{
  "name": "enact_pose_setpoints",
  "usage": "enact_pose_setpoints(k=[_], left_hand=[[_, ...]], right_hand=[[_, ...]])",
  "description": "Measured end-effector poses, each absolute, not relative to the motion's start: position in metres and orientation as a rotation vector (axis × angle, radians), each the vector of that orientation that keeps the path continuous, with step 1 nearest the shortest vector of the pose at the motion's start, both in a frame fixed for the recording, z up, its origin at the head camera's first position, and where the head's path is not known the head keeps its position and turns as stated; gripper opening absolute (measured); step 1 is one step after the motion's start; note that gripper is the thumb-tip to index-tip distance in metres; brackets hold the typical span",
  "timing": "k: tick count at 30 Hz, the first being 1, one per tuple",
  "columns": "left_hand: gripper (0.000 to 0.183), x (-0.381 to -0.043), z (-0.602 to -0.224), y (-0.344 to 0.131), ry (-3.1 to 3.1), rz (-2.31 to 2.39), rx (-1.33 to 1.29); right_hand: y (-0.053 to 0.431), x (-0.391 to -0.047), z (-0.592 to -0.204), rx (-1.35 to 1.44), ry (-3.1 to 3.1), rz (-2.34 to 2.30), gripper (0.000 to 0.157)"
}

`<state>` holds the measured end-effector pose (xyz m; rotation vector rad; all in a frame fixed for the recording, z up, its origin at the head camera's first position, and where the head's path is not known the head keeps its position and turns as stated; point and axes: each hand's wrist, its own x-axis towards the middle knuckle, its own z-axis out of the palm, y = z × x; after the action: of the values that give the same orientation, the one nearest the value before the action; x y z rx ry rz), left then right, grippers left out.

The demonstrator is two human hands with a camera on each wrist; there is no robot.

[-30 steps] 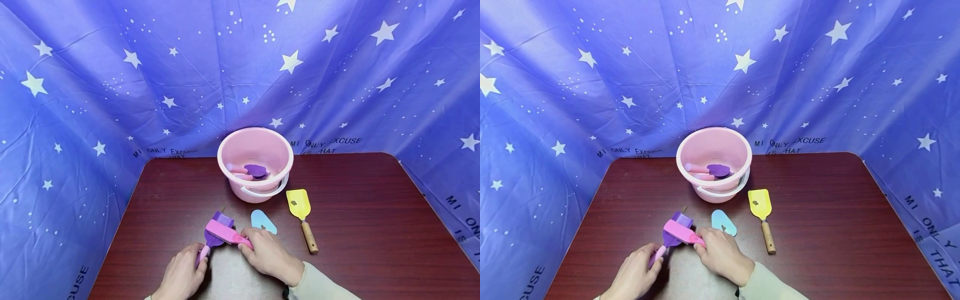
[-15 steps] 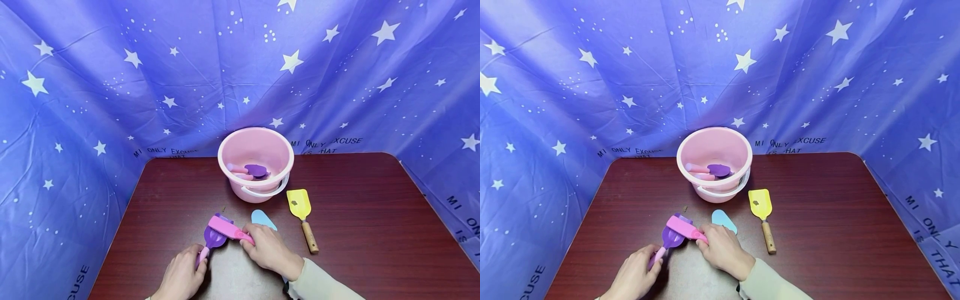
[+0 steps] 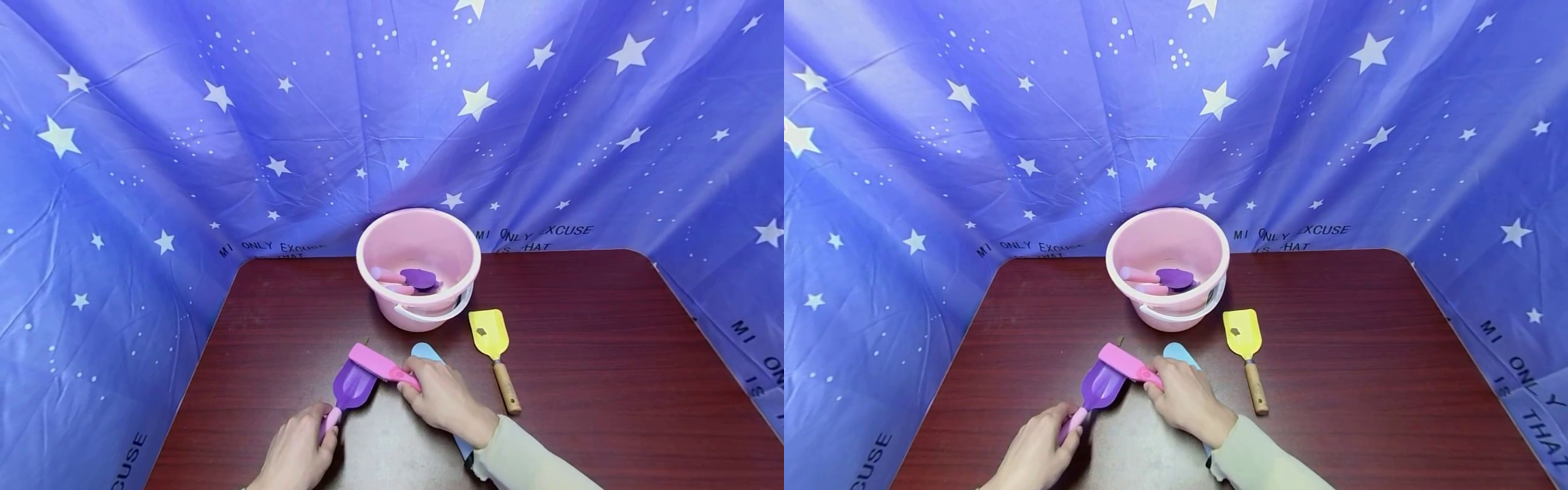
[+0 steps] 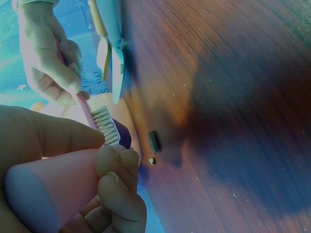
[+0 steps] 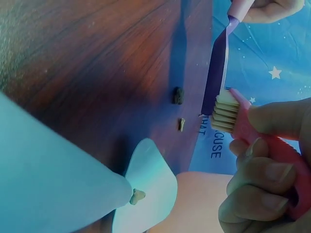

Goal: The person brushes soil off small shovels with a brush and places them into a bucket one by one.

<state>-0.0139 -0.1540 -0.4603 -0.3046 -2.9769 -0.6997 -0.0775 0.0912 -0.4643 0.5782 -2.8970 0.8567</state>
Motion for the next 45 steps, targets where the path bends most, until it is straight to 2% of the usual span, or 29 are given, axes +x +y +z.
enact_pose_setpoints(k=[16, 21, 37, 45], left_hand=[[0.022, -0.011, -0.458, -0.155, -3.005, -0.685, -0.286], [0.022, -0.012, -0.458, -0.157, -3.004, -0.694, -0.291], [0.021, -0.015, -0.454, -0.161, -2.996, -0.728, -0.222], [0.018, -0.017, -0.451, -0.16, -2.975, -0.727, -0.21]], right_hand=[[0.096, -0.083, -0.464, 0.513, -2.896, 0.817, 0.013], [0.099, -0.083, -0.461, 0.49, -2.876, 0.783, 0.02], [0.114, -0.079, -0.456, 0.412, -2.911, 0.817, 0.012], [0.118, -0.074, -0.455, 0.495, -2.918, 0.775, 0.009]])
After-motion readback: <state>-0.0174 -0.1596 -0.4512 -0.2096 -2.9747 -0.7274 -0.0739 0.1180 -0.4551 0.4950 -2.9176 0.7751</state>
